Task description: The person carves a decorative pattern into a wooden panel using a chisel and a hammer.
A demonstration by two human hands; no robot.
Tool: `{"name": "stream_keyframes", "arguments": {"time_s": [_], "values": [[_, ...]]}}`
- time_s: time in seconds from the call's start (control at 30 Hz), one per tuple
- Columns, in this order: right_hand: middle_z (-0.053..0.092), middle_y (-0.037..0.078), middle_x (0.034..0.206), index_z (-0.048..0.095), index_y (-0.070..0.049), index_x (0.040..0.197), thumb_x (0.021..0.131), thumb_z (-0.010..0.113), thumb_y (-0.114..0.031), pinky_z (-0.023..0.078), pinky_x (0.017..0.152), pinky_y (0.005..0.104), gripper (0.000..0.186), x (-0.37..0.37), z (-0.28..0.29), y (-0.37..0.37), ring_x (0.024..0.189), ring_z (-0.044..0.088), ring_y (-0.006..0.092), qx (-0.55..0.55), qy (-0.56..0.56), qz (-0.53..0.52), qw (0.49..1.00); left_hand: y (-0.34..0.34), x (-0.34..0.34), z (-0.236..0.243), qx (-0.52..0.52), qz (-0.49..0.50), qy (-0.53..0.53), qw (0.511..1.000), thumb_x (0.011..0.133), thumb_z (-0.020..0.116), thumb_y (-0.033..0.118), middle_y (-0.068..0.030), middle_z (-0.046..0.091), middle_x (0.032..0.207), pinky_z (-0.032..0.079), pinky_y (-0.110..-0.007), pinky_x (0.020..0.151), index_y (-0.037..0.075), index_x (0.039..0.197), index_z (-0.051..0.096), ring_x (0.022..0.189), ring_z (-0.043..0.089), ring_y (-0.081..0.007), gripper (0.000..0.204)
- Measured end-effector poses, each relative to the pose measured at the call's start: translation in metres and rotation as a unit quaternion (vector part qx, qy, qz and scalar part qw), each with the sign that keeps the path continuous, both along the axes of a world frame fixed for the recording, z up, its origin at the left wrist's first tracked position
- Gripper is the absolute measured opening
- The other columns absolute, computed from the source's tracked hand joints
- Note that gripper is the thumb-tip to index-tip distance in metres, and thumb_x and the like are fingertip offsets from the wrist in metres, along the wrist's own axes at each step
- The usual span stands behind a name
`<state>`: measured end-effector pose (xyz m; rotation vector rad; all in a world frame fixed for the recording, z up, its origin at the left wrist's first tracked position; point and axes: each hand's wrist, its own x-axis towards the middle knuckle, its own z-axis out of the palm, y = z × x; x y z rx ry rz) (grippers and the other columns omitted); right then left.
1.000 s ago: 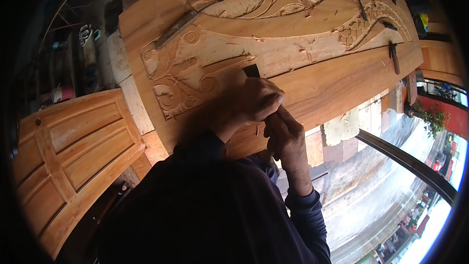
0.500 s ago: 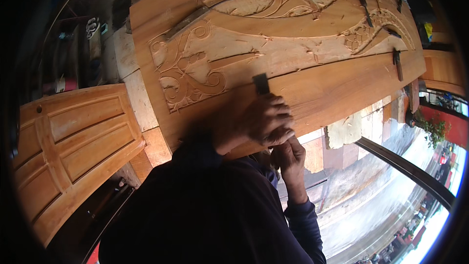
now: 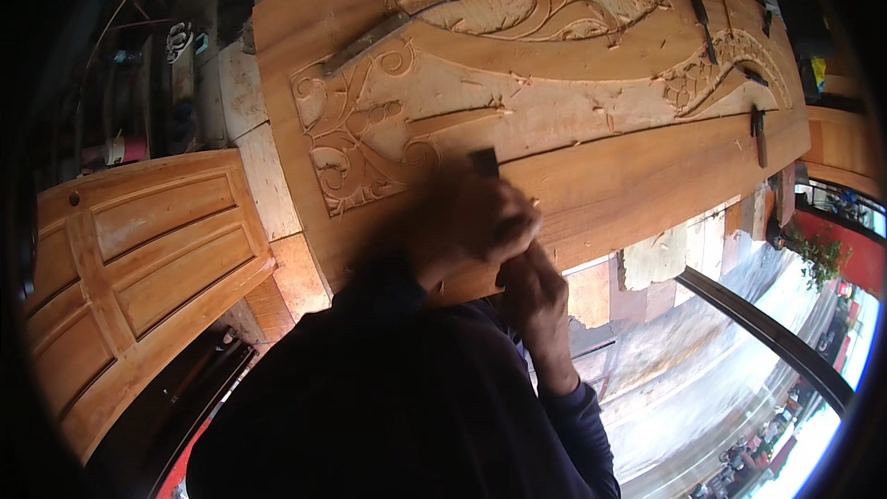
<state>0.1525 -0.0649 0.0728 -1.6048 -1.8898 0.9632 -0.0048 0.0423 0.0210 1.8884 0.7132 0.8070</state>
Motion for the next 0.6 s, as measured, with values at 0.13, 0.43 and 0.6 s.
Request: {"name": "stream_keyframes", "arguments": {"time_s": [0.13,0.43,0.6], "values": [[0.07,0.024,0.111,0.065,0.002,0.127,0.08,0.067,0.016,0.057,0.058,0.0342,0.049,0.002,-0.001,0.004,0.073,0.073,0.0251,0.041,-0.019,0.033,0.998,-0.007,0.012,-0.025,0.032,0.048,-0.082,0.995,0.087,0.054,0.026,-0.0114,0.064,0.064,0.05,-0.05,0.062,0.011,0.065,0.062,0.061,0.064,-0.0352,0.028],[0.065,0.015,0.087,0.064,0.002,0.113,0.081,0.062,0.016,0.051,0.051,0.0365,0.036,0.003,-0.015,0.024,0.067,0.067,0.0255,0.139,-0.012,0.05,0.989,0.02,0.0,-0.002,0.03,0.014,0.048,0.998,0.095,0.052,0.04,-0.0143,0.058,0.067,0.048,-0.049,0.065,0.008,0.068,0.057,0.069,0.063,-0.0364,0.042],[0.071,0.022,0.107,0.066,0.004,0.125,0.085,0.063,0.014,0.056,0.055,0.0345,0.041,-0.006,0.001,0.01,0.068,0.07,0.0229,0.086,-0.029,0.044,0.995,-0.003,0.004,-0.03,0.044,0.042,-0.001,0.998,0.09,0.054,0.032,-0.0125,0.062,0.066,0.052,-0.048,0.061,0.013,0.068,0.063,0.064,0.064,-0.0339,0.03]]}}
